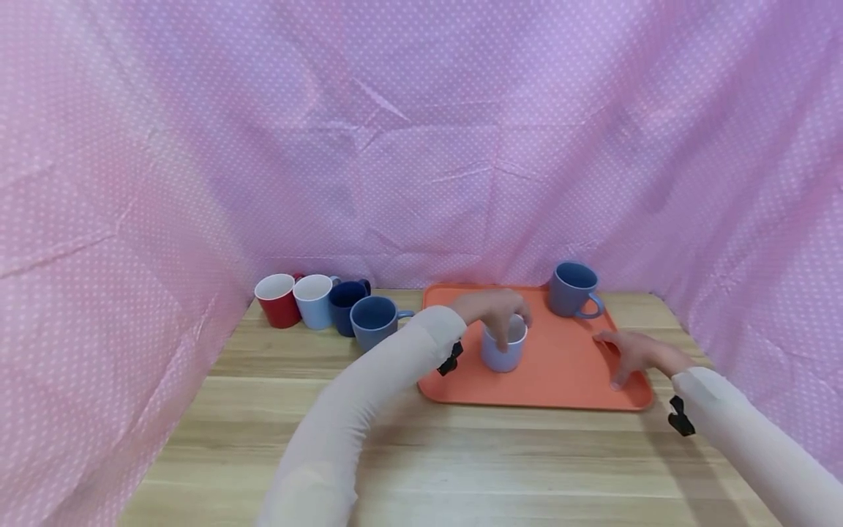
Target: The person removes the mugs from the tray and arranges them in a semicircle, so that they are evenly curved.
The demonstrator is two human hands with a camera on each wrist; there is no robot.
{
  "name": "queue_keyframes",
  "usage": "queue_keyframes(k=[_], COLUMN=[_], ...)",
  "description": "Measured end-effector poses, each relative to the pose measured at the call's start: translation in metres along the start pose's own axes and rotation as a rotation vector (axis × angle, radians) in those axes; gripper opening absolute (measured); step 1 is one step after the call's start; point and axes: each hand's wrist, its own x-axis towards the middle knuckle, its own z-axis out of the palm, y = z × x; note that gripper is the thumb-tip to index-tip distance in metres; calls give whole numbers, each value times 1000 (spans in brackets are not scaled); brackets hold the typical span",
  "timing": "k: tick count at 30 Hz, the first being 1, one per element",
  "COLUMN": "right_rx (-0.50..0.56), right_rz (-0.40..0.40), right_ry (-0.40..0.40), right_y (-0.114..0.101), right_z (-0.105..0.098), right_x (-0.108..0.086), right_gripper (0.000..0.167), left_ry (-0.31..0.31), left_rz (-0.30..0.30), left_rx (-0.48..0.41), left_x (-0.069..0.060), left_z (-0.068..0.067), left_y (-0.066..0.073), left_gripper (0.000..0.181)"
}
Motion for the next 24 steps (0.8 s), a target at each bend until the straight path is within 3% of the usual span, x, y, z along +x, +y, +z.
queue_keyframes(k=[10,17,24], right_rx=[15,23,21], right_rz=[28,18,20], right_ry=[-35,-32,-28], right_y=[-3,-4,-2], right_z=[-1,0,-1], right_x=[1,0,0], right_gripper=[101,99,99], left_ry=[-69,-59,-73], left_rz=[14,112,115], left_rx=[36,89,77], left_x=[-34,-58,-93], left_z=[-6,-12,-22], left_y=[-10,-24,-34], left_gripper=[66,67,71])
